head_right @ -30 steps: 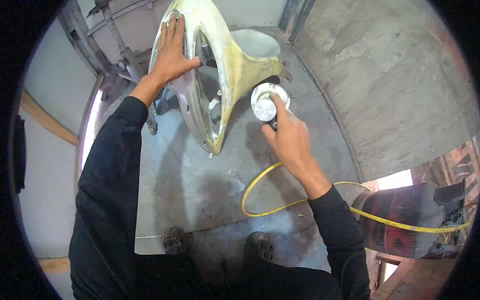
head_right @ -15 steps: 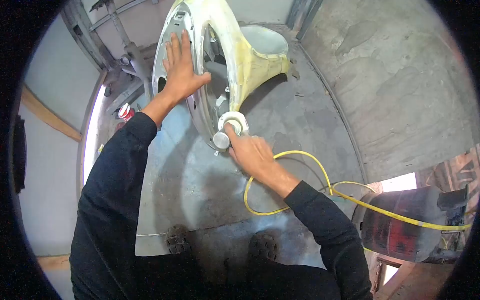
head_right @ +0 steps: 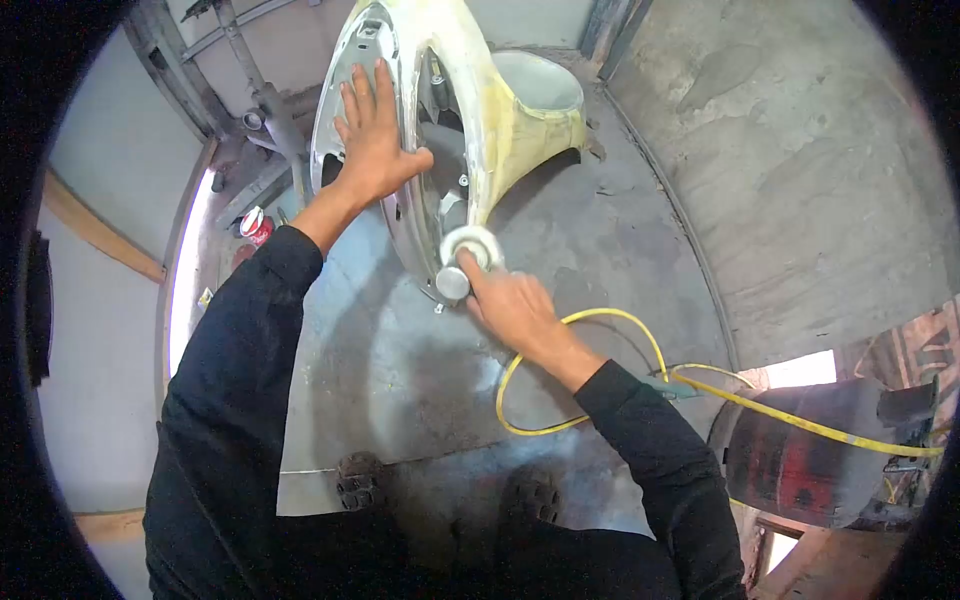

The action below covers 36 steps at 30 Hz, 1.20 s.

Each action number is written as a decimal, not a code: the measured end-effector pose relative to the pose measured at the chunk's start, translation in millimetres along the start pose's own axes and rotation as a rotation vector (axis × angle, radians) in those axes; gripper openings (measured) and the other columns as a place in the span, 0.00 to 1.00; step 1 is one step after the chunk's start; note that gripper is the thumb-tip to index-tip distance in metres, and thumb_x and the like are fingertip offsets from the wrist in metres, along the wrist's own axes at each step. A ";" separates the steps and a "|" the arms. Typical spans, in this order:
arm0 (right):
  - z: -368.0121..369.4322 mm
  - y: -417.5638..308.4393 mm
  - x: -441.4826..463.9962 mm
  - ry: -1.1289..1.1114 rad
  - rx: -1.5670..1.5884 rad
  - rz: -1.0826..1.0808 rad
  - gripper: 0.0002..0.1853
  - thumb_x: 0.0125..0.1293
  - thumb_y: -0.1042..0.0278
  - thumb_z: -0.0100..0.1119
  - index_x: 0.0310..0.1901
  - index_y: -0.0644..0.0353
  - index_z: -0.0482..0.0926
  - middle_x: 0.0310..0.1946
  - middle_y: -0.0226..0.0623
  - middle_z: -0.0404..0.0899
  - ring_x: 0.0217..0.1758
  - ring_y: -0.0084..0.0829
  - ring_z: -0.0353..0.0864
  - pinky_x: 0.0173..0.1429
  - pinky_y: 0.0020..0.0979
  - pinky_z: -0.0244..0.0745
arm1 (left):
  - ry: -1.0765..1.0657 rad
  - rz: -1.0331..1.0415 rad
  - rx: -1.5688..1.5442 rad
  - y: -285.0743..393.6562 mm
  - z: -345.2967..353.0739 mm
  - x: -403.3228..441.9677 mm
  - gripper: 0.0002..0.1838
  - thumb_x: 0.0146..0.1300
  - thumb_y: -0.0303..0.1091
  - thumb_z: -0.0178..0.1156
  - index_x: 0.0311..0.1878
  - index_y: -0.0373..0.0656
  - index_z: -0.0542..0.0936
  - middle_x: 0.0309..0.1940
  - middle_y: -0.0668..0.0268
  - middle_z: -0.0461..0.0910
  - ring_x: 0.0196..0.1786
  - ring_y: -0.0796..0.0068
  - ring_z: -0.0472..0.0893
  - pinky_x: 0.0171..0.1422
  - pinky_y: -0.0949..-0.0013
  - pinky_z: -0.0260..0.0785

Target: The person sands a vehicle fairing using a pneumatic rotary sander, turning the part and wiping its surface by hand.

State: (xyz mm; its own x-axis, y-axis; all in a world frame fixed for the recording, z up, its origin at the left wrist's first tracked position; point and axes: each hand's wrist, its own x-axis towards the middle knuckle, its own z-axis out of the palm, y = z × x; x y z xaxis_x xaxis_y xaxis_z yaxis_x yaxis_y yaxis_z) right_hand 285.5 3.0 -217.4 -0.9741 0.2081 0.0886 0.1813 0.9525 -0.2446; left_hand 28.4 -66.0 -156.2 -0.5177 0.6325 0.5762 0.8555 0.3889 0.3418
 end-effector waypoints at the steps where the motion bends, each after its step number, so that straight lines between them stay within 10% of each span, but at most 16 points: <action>1: 3.2 0.3 -0.2 -0.008 0.002 0.004 0.38 0.63 0.64 0.70 0.73 0.51 0.63 0.37 0.53 0.84 0.33 0.59 0.85 0.36 0.54 0.78 | 0.007 0.013 -0.008 -1.2 0.0 0.0 0.72 0.44 0.43 0.73 0.85 0.42 0.32 0.81 0.29 0.29 0.81 0.16 0.30 0.73 0.12 0.35; 36: -9.9 -9.3 16.0 0.034 -0.012 0.006 0.33 0.65 0.64 0.67 0.69 0.52 0.64 0.30 0.51 0.84 0.30 0.58 0.85 0.33 0.55 0.77 | -0.009 0.000 -0.017 0.9 -5.7 -2.9 0.71 0.43 0.42 0.72 0.85 0.43 0.36 0.82 0.32 0.31 0.82 0.20 0.31 0.75 0.15 0.37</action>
State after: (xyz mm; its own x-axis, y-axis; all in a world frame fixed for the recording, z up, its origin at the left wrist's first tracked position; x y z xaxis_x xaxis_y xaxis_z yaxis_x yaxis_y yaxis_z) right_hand 269.5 -0.3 -204.1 -0.9677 0.2213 0.1205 0.1890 0.9537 -0.2338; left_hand 30.7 -71.3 -153.3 -0.5177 0.6383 0.5697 0.8555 0.3776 0.3544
